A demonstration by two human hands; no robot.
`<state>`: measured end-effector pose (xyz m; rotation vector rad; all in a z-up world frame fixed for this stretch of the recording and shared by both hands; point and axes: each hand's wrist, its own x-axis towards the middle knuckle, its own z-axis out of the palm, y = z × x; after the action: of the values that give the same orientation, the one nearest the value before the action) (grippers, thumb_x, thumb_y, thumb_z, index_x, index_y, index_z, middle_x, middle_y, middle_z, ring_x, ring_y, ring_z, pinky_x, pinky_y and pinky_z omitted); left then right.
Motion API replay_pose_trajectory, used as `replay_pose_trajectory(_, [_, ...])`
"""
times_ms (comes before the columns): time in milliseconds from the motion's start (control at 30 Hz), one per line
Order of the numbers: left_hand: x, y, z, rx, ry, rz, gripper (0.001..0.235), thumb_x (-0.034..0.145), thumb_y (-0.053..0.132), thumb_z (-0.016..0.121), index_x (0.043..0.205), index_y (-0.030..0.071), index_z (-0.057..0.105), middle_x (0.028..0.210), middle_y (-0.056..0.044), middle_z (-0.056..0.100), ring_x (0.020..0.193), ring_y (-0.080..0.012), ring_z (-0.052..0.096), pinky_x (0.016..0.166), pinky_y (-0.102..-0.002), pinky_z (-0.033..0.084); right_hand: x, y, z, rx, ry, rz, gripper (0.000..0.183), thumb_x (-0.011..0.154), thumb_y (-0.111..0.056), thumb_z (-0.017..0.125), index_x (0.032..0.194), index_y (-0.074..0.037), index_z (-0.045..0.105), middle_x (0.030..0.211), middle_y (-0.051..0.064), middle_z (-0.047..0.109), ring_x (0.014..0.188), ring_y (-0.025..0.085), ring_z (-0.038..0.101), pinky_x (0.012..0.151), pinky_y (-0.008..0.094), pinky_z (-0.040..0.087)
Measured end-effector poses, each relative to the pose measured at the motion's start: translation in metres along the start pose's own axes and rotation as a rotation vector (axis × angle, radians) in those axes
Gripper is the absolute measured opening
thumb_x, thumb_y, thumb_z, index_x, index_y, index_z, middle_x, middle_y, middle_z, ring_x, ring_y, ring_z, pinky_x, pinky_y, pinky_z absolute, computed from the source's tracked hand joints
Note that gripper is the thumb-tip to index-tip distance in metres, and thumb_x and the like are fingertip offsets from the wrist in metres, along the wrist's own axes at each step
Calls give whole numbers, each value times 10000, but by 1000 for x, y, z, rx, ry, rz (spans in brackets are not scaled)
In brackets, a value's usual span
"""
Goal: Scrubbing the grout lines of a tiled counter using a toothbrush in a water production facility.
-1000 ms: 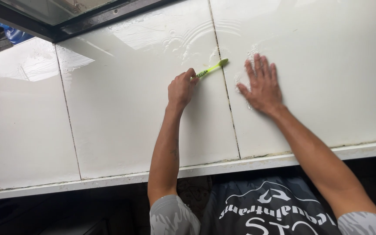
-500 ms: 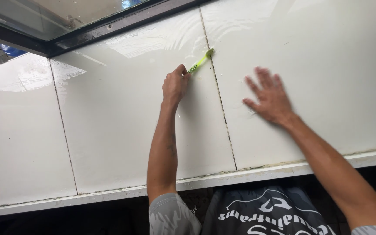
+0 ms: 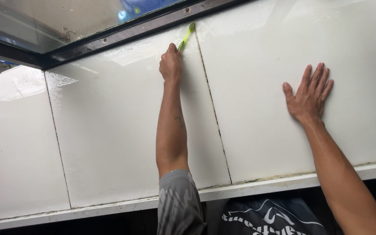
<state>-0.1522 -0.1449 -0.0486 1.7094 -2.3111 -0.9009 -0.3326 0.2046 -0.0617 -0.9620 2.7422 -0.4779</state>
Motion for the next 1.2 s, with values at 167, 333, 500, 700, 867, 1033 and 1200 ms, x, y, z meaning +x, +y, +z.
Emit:
replay_pose_trajectory(167, [38,-1,6,186,84,78,125,945,240,542,930,125,494,920,-154,687,794,-399,630,630,-508,430,-2,-3,-2,3,-27,42,867,967,-599,230,1565,8,69,1587,225,-66,1478,372,-76,1182,562,-65])
replay_pose_trajectory(333, [46,20,21,198,102,120,152,943,183,534,823,144,449,743,-44,644,628,-269,543,565,-408,394,2,-3,3,-30,14,25,867,975,-601,209,1558,30,94,1579,261,-34,1470,404,-46,1174,589,-36])
replay_pose_trajectory(500, [23,90,77,79,-57,124,109,935,254,469,1008,190,518,892,-143,682,821,-377,644,670,-478,475,-1,10,4,-13,24,-12,870,977,-601,238,1555,32,90,1579,260,-39,1472,408,-47,1173,594,-36])
replay_pose_trajectory(700, [9,35,7,107,-76,-8,117,877,258,404,890,158,466,910,-133,656,820,-385,596,692,-483,415,-4,17,0,-18,46,-167,862,982,-576,279,1539,74,183,1562,320,43,1451,482,46,1147,648,51])
replay_pose_trajectory(867, [-9,16,-3,12,2,-123,130,906,287,457,885,164,496,922,-149,652,828,-391,576,741,-481,412,-1,8,-3,-7,25,-113,876,966,-592,238,1541,60,131,1562,320,11,1455,476,6,1144,663,6])
replay_pose_trajectory(1033, [-15,57,15,27,-134,10,121,932,222,394,922,145,488,848,-121,642,745,-334,587,656,-448,444,0,11,-2,-31,56,-161,871,976,-577,272,1532,88,185,1558,335,54,1449,486,48,1130,671,49])
replay_pose_trajectory(1200, [5,20,3,12,100,89,144,929,236,582,922,93,596,946,-278,665,976,-489,654,867,-603,462,3,14,3,43,-64,-59,887,952,-603,299,1532,54,169,1585,319,-19,1462,477,-63,1110,676,-90])
